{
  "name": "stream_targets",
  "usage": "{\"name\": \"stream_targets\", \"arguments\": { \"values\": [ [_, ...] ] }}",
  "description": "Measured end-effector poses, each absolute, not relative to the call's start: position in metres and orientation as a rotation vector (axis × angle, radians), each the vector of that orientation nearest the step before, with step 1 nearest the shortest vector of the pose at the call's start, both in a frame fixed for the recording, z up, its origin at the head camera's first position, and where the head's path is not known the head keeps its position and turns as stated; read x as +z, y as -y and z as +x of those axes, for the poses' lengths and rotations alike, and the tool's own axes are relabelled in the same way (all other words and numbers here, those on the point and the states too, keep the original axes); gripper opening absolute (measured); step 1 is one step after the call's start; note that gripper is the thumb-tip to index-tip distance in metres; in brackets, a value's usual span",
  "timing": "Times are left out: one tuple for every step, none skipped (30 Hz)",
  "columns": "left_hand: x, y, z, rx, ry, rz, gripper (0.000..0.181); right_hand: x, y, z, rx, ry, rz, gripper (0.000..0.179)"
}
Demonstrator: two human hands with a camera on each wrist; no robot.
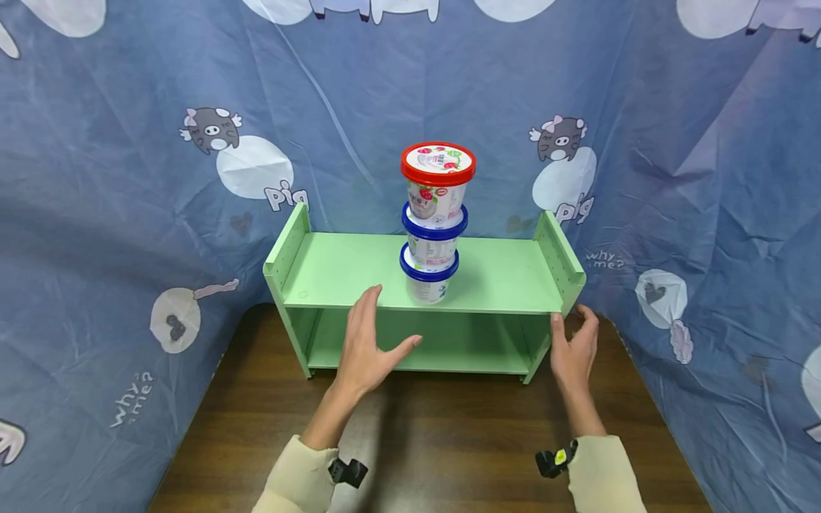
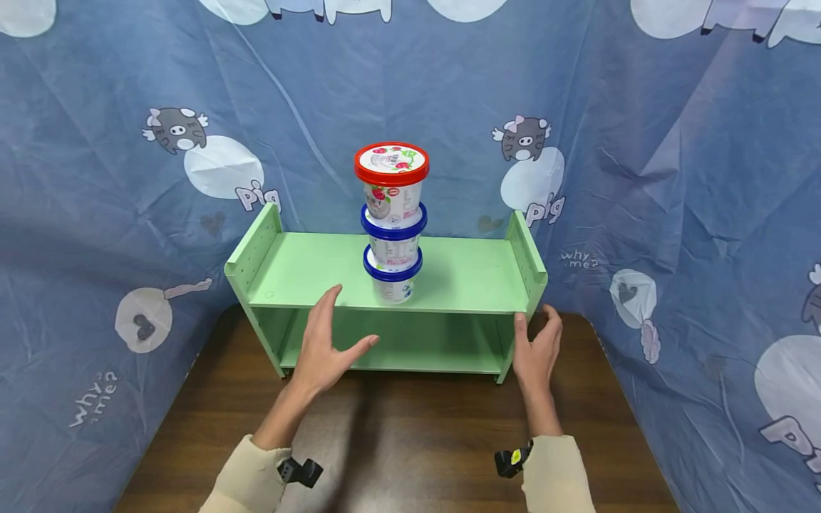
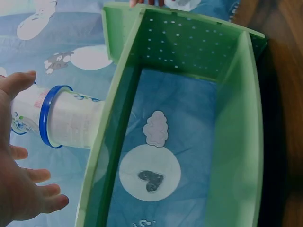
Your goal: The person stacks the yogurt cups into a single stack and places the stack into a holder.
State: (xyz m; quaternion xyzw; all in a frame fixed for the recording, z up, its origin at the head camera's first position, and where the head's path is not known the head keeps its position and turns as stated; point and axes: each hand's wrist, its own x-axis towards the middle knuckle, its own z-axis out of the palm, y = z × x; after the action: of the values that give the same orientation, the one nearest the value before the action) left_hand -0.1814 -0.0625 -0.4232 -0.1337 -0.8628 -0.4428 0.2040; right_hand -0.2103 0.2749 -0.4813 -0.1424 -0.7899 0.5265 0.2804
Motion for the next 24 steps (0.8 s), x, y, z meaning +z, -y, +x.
{"name": "stream_targets", "arguments": {
  "values": [
    [-0.426,0.063,-0.179,-1.218,2.397,-0.383,0.099,-0.482,-0.274,-0.208,1.386,2.119,-0.36,0.061],
    [-0.429,0.064,-0.178,-1.198,2.387,-0.392,0.098,-0.483,-0.273,-0.206,1.36,2.118,-0.333,0.061],
    [-0.431,0.064,-0.176,-1.176,2.376,-0.401,0.096,-0.485,-0.272,-0.203,1.331,2.121,-0.309,0.06],
    [-0.434,0.065,-0.173,-1.146,2.367,-0.41,0.095,-0.487,-0.271,-0.201,1.295,2.131,-0.287,0.06],
    [-0.437,0.066,-0.171,-1.111,2.362,-0.415,0.094,-0.489,-0.27,-0.198,1.26,2.138,-0.26,0.059],
    [-0.44,0.066,-0.169,-1.07,2.36,-0.419,0.093,-0.491,-0.268,-0.195,1.222,2.148,-0.233,0.059],
    [-0.443,0.067,-0.167,-1.029,2.36,-0.42,0.092,-0.493,-0.266,-0.192,1.185,2.161,-0.205,0.059],
    [-0.446,0.068,-0.166,-0.987,2.36,-0.421,0.092,-0.495,-0.265,-0.189,1.149,2.178,-0.179,0.059],
    [-0.45,0.069,-0.164,-0.942,2.364,-0.416,0.092,-0.496,-0.263,-0.186,1.11,2.202,-0.157,0.059],
    [-0.453,0.07,-0.162,-0.903,2.373,-0.407,0.092,-0.498,-0.261,-0.183,1.076,2.221,-0.131,0.06],
    [-0.456,0.071,-0.161,-0.873,2.386,-0.396,0.092,-0.499,-0.258,-0.18,1.044,2.24,-0.106,0.06],
    [-0.458,0.072,-0.159,-0.846,2.399,-0.385,0.091,-0.501,-0.256,-0.178,1.008,2.266,-0.085,0.061],
    [-0.461,0.073,-0.158,-0.826,2.41,-0.375,0.091,-0.502,-0.254,-0.175,0.978,2.287,-0.063,0.061],
    [-0.463,0.074,-0.157,-0.811,2.424,-0.363,0.09,-0.504,-0.252,-0.173,0.95,2.308,-0.044,0.062],
    [-0.465,0.075,-0.156,-0.799,2.438,-0.353,0.089,-0.506,-0.25,-0.171,0.923,2.326,-0.025,0.062],
    [-0.467,0.075,-0.154,-0.79,2.448,-0.346,0.089,-0.508,-0.248,-0.169,0.898,2.339,-0.007,0.062],
    [-0.469,0.076,-0.153,-0.778,2.455,-0.342,0.088,-0.51,-0.246,-0.167,0.872,2.35,0.01,0.063],
    [-0.471,0.076,-0.152,-0.765,2.458,-0.341,0.088,-0.512,-0.244,-0.165,0.847,2.36,0.026,0.063],
    [-0.473,0.077,-0.152,-0.752,2.459,-0.34,0.087,-0.514,-0.243,-0.164,0.831,2.365,0.043,0.064],
    [-0.475,0.077,-0.151,-0.739,2.461,-0.339,0.087,-0.516,-0.241,-0.163,0.81,2.371,0.059,0.064],
    [-0.477,0.078,-0.15,-0.724,2.459,-0.339,0.086,-0.517,-0.239,-0.161,0.785,2.377,0.077,0.065],
    [-0.48,0.079,-0.15,-0.705,2.454,-0.339,0.086,-0.519,-0.238,-0.16,0.76,2.381,0.095,0.065],
    [-0.482,0.08,-0.149,-0.687,2.453,-0.338,0.087,-0.521,-0.236,-0.159,0.736,2.383,0.115,0.065],
    [-0.485,0.081,-0.149,-0.667,2.449,-0.337,0.087,-0.523,-0.235,-0.158,0.713,2.384,0.134,0.066]
  ]
}}
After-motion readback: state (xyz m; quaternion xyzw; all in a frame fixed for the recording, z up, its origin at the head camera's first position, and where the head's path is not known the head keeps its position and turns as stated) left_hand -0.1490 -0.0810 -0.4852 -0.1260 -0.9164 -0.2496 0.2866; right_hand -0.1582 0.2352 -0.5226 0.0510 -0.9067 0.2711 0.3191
